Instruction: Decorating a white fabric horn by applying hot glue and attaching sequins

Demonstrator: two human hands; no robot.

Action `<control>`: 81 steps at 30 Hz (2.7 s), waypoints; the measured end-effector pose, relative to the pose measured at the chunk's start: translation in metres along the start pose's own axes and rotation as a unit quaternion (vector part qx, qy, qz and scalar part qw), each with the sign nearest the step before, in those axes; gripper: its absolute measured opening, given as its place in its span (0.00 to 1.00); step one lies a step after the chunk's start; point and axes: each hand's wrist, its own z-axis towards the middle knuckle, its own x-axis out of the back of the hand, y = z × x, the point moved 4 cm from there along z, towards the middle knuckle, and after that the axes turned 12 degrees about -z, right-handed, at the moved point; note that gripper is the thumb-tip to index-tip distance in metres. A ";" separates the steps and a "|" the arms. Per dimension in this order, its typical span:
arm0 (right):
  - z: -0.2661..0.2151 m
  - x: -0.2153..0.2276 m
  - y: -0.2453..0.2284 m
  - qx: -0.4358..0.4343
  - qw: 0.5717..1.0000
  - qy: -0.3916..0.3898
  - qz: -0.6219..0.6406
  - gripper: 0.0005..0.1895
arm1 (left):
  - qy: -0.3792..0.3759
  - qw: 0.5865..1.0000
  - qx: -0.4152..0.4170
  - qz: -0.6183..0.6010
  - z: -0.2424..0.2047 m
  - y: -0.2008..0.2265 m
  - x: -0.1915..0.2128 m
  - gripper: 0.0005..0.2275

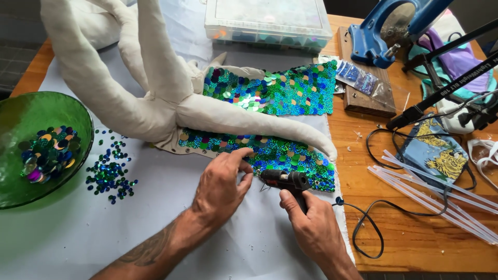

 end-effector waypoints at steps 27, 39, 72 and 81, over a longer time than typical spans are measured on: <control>-0.002 0.002 0.005 -0.015 0.999 -0.001 0.039 0.25 | -0.021 0.991 -0.125 0.044 -0.001 0.008 -0.008 0.17; 0.000 -0.001 0.014 -0.016 0.994 -0.006 0.105 0.25 | -0.102 0.983 -0.133 0.076 -0.011 0.004 -0.011 0.24; 0.008 -0.016 0.039 0.040 0.969 0.000 0.243 0.25 | -0.084 0.994 -0.015 -0.063 -0.021 0.004 0.006 0.33; 0.012 -0.020 0.045 0.059 0.968 0.006 0.244 0.24 | -0.135 0.990 0.010 -0.042 -0.021 0.003 -0.005 0.41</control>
